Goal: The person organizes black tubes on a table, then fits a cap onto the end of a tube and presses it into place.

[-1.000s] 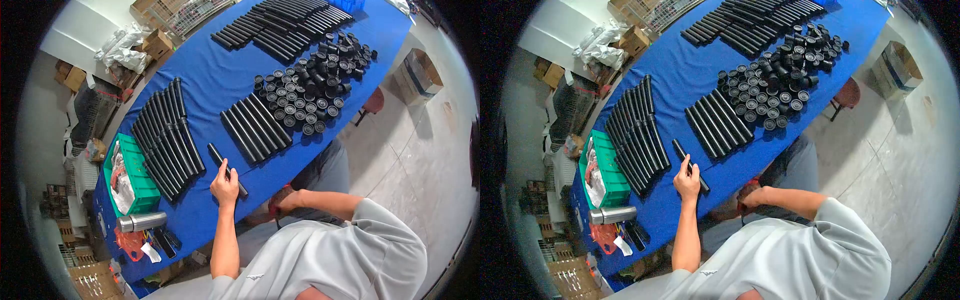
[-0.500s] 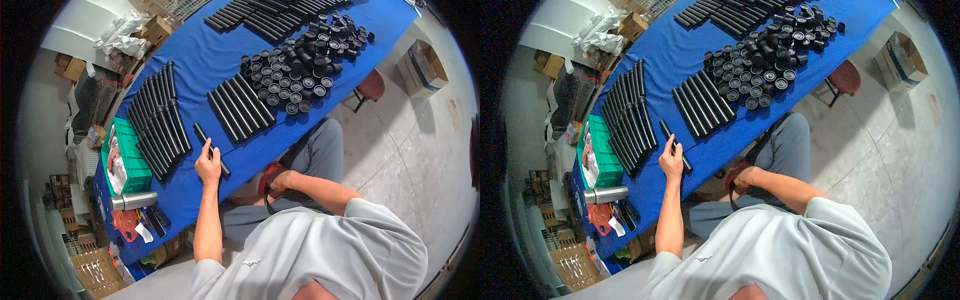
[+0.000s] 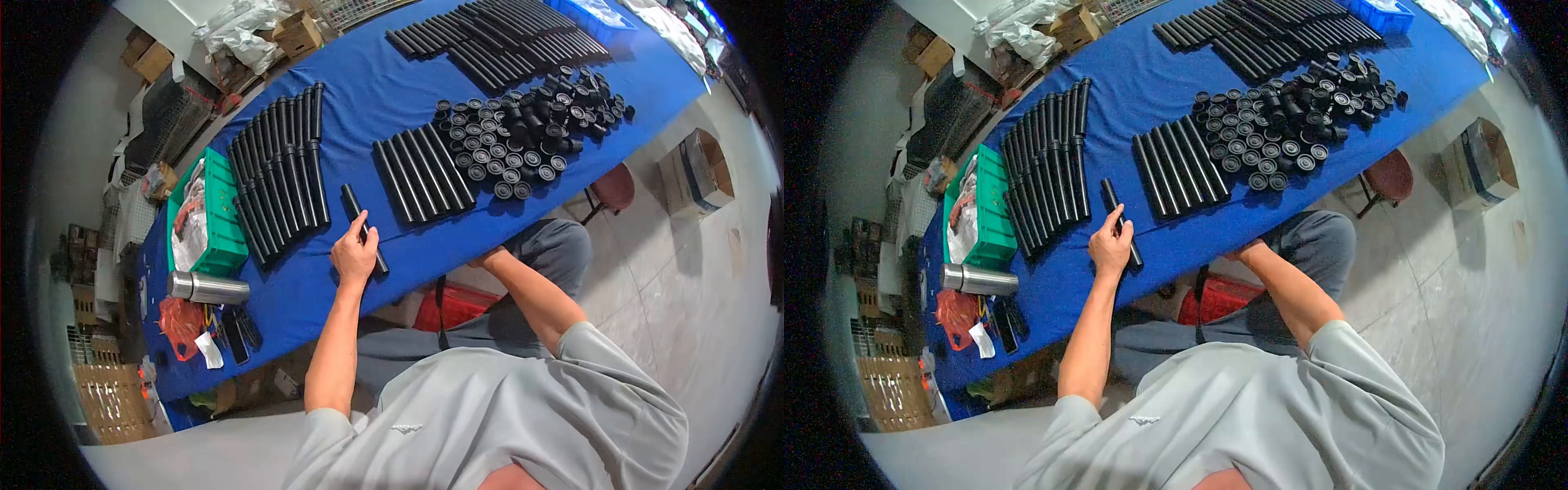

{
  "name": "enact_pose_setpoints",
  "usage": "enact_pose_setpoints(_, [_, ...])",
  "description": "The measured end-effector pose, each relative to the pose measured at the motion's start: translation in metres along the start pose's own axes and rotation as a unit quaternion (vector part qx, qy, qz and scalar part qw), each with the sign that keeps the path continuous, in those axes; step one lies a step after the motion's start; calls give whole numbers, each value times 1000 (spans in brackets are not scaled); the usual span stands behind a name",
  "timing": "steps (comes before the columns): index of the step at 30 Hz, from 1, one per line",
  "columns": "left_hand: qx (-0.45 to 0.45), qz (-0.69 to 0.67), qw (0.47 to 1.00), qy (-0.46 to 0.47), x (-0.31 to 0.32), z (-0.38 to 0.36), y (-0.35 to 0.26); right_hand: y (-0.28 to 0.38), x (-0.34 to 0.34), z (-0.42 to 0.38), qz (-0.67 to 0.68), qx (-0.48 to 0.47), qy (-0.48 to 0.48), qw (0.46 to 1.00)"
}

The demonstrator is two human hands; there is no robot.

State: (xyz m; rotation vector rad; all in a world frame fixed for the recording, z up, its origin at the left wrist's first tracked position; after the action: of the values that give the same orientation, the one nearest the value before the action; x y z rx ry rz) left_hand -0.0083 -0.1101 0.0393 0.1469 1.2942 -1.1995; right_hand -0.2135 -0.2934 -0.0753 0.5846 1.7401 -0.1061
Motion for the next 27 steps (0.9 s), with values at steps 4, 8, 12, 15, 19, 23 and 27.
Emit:
enact_pose_setpoints(4, [19,-4,1000,-10,3,-1,3,-1,48,0,40,-85,-16,995])
enact_pose_setpoints(8, [15,-5,1000,-6,2,-1,4,56,7,-63,77,-72,60,993])
enact_pose_setpoints(12, [23,-20,999,-12,4,0,4,56,-64,-98,166,-77,-215,959])
enact_pose_setpoints(15, [27,-19,999,-9,5,0,7,34,-116,-105,153,-39,-359,920])
enact_pose_setpoints(19, [4,-14,1000,10,2,0,0,-5,-160,-106,91,32,-462,882])
enact_pose_setpoints(23, [18,-13,1000,-2,3,2,3,-21,-173,-79,21,63,-418,906])
enact_pose_setpoints(27, [24,-21,999,-9,4,0,3,-25,-168,-38,-22,64,-381,922])
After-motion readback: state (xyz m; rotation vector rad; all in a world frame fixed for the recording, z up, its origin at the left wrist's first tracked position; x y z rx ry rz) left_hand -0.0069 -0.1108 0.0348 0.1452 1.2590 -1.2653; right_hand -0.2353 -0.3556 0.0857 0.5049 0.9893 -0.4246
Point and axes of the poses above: each hand's wrist, its own z-axis towards the middle knuckle, its own x-axis out of the palm, y = z × x, the point moved 3 cm from there along z, towards the middle knuckle, and after that the axes turned 7 degrees about x, right-handed, at the moved point
